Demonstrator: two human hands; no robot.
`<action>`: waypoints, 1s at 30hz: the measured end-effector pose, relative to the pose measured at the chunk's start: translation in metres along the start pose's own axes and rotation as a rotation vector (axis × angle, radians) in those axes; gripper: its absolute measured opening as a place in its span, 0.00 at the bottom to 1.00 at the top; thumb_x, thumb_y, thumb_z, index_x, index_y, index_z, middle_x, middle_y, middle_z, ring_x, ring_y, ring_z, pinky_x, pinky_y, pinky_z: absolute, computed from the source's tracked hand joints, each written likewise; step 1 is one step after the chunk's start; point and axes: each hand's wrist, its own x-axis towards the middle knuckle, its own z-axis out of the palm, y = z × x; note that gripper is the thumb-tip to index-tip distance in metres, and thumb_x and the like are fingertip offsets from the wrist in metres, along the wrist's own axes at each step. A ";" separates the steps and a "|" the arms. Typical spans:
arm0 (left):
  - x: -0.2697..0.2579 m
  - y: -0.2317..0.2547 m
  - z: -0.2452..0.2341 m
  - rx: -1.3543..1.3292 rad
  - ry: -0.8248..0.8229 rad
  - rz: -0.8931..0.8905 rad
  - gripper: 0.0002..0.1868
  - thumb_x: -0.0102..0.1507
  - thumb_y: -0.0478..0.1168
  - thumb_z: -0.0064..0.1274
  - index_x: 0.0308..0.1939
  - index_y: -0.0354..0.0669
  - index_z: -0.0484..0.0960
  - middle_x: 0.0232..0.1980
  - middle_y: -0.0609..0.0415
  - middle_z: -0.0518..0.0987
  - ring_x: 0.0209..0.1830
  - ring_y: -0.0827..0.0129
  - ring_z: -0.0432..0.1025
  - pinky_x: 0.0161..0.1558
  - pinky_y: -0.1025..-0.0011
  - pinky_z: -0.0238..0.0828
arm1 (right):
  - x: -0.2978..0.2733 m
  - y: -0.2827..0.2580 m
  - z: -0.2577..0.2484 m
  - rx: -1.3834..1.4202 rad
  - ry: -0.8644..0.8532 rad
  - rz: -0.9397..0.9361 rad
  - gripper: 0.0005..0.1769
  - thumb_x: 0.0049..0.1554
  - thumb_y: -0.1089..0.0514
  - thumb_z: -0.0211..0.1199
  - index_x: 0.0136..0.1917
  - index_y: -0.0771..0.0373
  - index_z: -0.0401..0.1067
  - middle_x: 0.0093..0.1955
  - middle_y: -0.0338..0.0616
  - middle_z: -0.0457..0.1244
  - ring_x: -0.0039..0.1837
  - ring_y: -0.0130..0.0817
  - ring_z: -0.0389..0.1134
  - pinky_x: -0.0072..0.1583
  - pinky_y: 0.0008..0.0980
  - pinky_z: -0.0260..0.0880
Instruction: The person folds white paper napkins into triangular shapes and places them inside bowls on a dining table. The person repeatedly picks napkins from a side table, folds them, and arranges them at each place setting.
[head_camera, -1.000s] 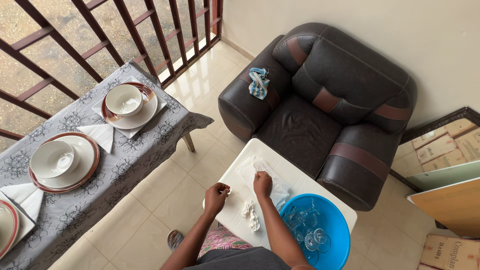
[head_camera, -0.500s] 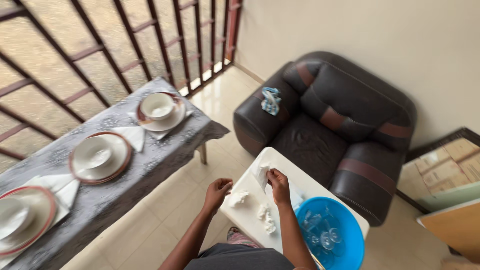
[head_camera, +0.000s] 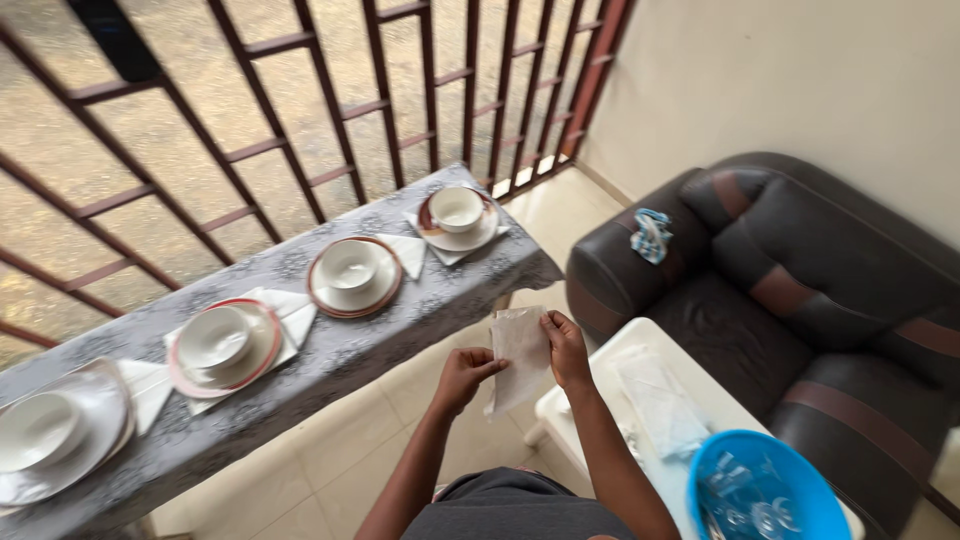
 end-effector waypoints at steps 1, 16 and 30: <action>-0.002 -0.003 -0.007 -0.032 0.021 0.021 0.11 0.61 0.37 0.66 0.39 0.28 0.89 0.35 0.50 0.86 0.30 0.76 0.74 0.35 0.76 0.69 | 0.001 0.004 0.010 -0.065 0.027 -0.020 0.11 0.67 0.57 0.57 0.51 0.67 0.74 0.45 0.39 0.69 0.46 0.22 0.67 0.50 0.24 0.68; -0.048 -0.004 -0.089 -0.232 0.544 0.107 0.15 0.56 0.40 0.72 0.30 0.35 0.80 0.27 0.56 0.79 0.24 0.77 0.68 0.28 0.77 0.64 | -0.084 0.037 0.187 -0.741 -0.104 -0.376 0.17 0.54 0.64 0.68 0.57 0.66 0.74 0.54 0.46 0.69 0.56 0.34 0.72 0.51 0.32 0.74; -0.042 0.010 -0.077 -0.348 0.459 0.136 0.16 0.56 0.38 0.70 0.42 0.32 0.84 0.39 0.48 0.86 0.34 0.70 0.79 0.39 0.72 0.78 | -0.048 0.045 0.156 -0.498 -0.230 -0.094 0.19 0.58 0.66 0.61 0.63 0.69 0.72 0.52 0.45 0.72 0.52 0.26 0.73 0.54 0.27 0.75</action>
